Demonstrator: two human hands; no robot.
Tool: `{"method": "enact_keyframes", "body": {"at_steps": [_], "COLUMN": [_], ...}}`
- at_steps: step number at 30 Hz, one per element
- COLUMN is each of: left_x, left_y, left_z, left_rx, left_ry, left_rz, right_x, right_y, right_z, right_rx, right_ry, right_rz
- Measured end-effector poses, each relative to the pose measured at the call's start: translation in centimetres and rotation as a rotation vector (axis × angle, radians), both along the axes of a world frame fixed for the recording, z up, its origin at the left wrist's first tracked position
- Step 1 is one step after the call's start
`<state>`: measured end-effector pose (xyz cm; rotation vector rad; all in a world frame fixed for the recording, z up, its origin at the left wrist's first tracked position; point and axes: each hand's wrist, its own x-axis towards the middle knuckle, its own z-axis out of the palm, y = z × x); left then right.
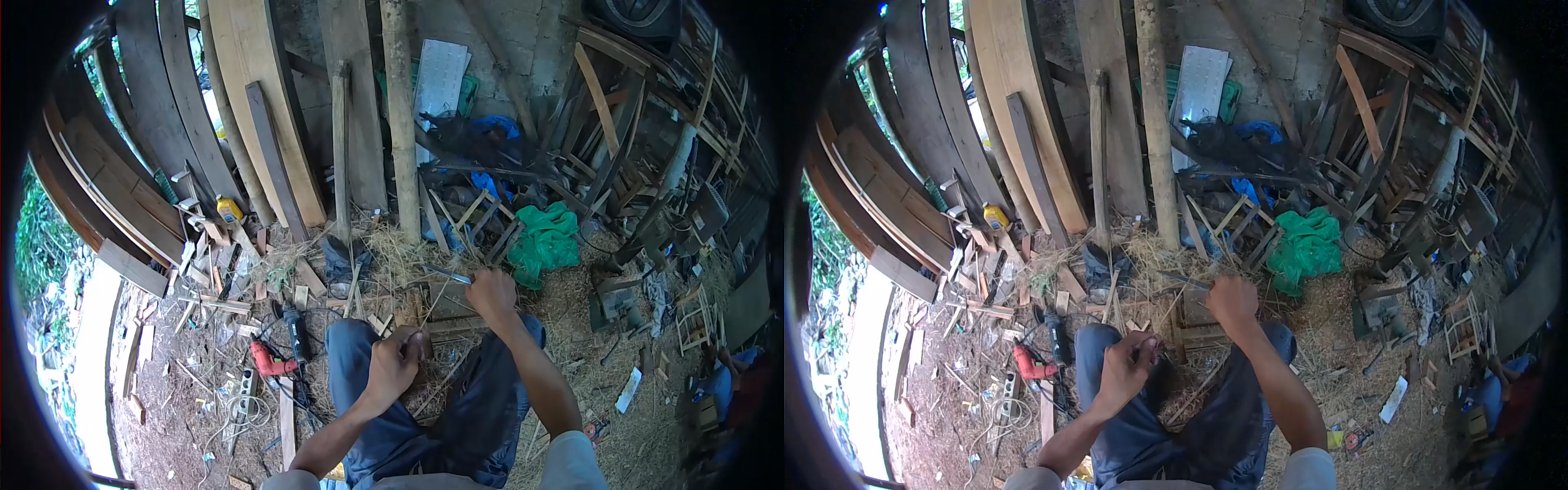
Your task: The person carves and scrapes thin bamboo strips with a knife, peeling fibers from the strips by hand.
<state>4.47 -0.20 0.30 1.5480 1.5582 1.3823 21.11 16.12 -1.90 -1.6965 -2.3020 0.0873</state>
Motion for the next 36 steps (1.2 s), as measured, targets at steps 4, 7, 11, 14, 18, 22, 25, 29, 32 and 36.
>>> {"method": "enact_keyframes", "body": {"at_steps": [4, 7, 11, 14, 18, 22, 25, 29, 32, 36], "left_x": [0.3, -0.6, -1.3, -0.7, -0.5, 0.5, 0.3, 0.4, 0.0, -0.6], "left_y": [-0.8, -0.6, 1.8, 2.2, 1.3, 0.7, 0.6, -0.3, -0.3, -0.6], "left_z": [1.3, 0.5, -1.3, -1.7, -0.4, 0.6, 1.2, 1.5, 1.1, 0.9], "left_rx": [-0.03, -0.001, -0.072, -0.055, -0.145, -0.209, -0.252, -0.265, -0.265, -0.35], "left_ry": [-0.003, -0.025, -0.088, -0.467, -0.42, -0.56, -0.584, -0.578, -0.595, -0.668], "left_rz": [-0.007, 0.055, 0.076, 0.064, -0.028, -0.056, -0.065, -0.096, -0.119, -0.147], "right_x": [2.2, 2.5, -0.1, -2.1, -3.0, -2.8, -2.9, -2.1, -0.2, 0.8], "right_y": [3.3, 2.1, -3.2, -6.1, -6.2, -4.3, -5.2, -4.4, -0.2, -0.4], "right_z": [-0.4, 2.2, 1.7, 1.8, 1.2, 0.8, 0.3, 0.3, 0.7, 1.2], "right_rx": [-0.016, -0.125, -0.03, 0.003, 0.089, 0.184, 0.183, 0.204, 0.105, 0.118], "right_ry": [0.119, 0.175, 0.279, 0.193, 0.086, 0.143, 0.09, 0.166, 0.11, 0.168], "right_rz": [-0.26, -0.207, 0.253, 0.318, 0.355, 0.214, 0.261, 0.247, 0.065, -0.062]}}
